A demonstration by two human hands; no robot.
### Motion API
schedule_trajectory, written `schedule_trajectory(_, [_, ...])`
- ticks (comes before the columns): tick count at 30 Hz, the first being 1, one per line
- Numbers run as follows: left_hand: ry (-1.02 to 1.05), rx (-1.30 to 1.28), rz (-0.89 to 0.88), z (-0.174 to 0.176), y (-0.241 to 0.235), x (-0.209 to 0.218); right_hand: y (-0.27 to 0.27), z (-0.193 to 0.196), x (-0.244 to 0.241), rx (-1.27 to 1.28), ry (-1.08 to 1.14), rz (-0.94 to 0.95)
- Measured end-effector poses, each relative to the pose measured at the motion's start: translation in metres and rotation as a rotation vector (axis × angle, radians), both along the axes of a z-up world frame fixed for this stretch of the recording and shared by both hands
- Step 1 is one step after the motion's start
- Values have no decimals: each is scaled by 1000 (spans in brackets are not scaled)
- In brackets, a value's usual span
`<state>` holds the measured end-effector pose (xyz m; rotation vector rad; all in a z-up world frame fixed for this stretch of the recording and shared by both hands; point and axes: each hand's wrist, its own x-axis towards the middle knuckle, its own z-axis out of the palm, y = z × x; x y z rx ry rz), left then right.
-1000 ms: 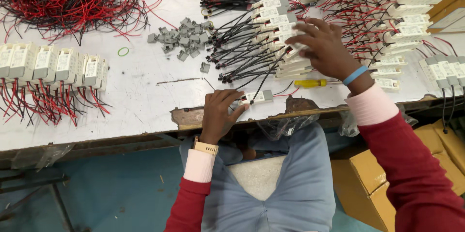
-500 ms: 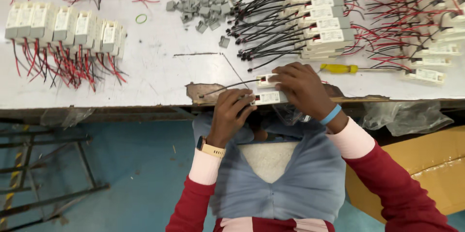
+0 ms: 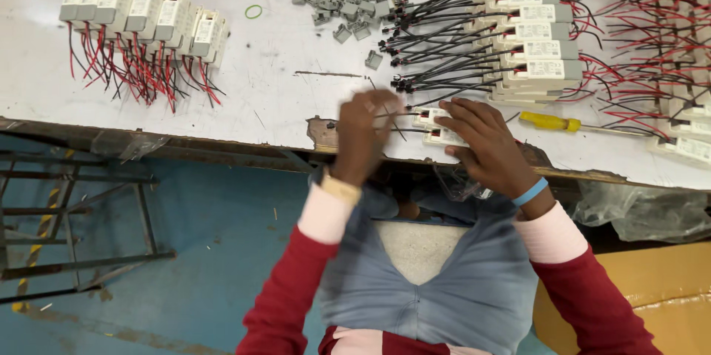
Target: The person sits at a workbench and uses a yellow screwdriver to tighten screws on small white electrical components. They handle red and black wires, connecting them to the components and placing the finished units on the table.
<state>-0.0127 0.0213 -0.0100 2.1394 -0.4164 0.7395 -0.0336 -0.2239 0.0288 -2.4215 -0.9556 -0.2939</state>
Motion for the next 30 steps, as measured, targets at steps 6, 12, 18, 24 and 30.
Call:
schedule_trajectory(6, [40, 275, -12, 1, 44, 96, 6, -3, 12, -82, -55, 72])
schedule_trajectory(12, [119, 147, -68, -2, 51, 85, 3, 3, -18, -53, -164, -284])
schedule_trajectory(18, [293, -218, -71, 9, 26, 8, -15, 3, -34, 86, -65, -389])
schedule_trajectory(24, [532, -738, -291, 2, -10, -41, -40, 8, -19, 57, -66, -179])
schedule_trajectory(30, [675, -816, -331, -12, -31, -46, -32, 20, -11, -78, -197, -248])
